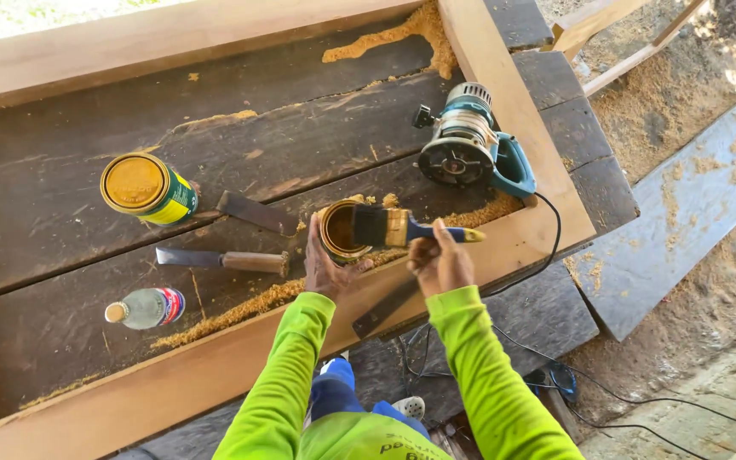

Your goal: Preparing wood stain and tools to finish a large wooden frame on a workbench.

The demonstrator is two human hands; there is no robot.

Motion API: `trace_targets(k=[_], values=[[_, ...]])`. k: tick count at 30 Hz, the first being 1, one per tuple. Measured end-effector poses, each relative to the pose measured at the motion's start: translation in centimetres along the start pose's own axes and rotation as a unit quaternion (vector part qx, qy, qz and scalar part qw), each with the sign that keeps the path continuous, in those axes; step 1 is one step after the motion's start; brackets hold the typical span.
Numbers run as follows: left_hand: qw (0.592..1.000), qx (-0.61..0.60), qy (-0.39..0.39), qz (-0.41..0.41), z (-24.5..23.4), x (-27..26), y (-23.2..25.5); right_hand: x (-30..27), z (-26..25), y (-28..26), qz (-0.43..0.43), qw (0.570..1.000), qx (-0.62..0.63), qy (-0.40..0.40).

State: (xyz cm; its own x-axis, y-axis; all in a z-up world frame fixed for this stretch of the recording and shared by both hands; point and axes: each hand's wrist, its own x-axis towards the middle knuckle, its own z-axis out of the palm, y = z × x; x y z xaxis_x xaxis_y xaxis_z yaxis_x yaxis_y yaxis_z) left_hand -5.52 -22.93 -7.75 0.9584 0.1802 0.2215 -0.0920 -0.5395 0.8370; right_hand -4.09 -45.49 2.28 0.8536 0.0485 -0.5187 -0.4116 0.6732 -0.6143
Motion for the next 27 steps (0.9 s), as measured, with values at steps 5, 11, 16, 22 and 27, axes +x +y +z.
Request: trace_targets(k=[5, 11, 16, 22, 27], values=[[0.998, -0.059, 0.001, -0.024, 0.3, 1.4, 1.0, 2.1, 0.8, 4.4, 0.077, 0.994, 0.074, 0.024], [0.998, -0.017, 0.006, 0.053, 0.3, 1.7, 0.1, 2.1, -0.2, 4.9, 0.072, 0.99, 0.113, 0.037], [0.991, 0.031, 0.034, 0.127, -0.2, 2.4, 1.6, 2.0, 1.1, 3.8, 0.044, 0.993, 0.108, 0.033], [0.987, -0.031, 0.004, 0.158, -1.6, 2.2, 4.2, 0.3, 1.5, 4.0, 0.044, 0.997, 0.059, 0.035], [0.984, -0.05, -0.056, 0.159, -2.4, 1.8, 7.0, -1.3, -0.7, 3.9, 0.025, 0.998, 0.055, 0.036]])
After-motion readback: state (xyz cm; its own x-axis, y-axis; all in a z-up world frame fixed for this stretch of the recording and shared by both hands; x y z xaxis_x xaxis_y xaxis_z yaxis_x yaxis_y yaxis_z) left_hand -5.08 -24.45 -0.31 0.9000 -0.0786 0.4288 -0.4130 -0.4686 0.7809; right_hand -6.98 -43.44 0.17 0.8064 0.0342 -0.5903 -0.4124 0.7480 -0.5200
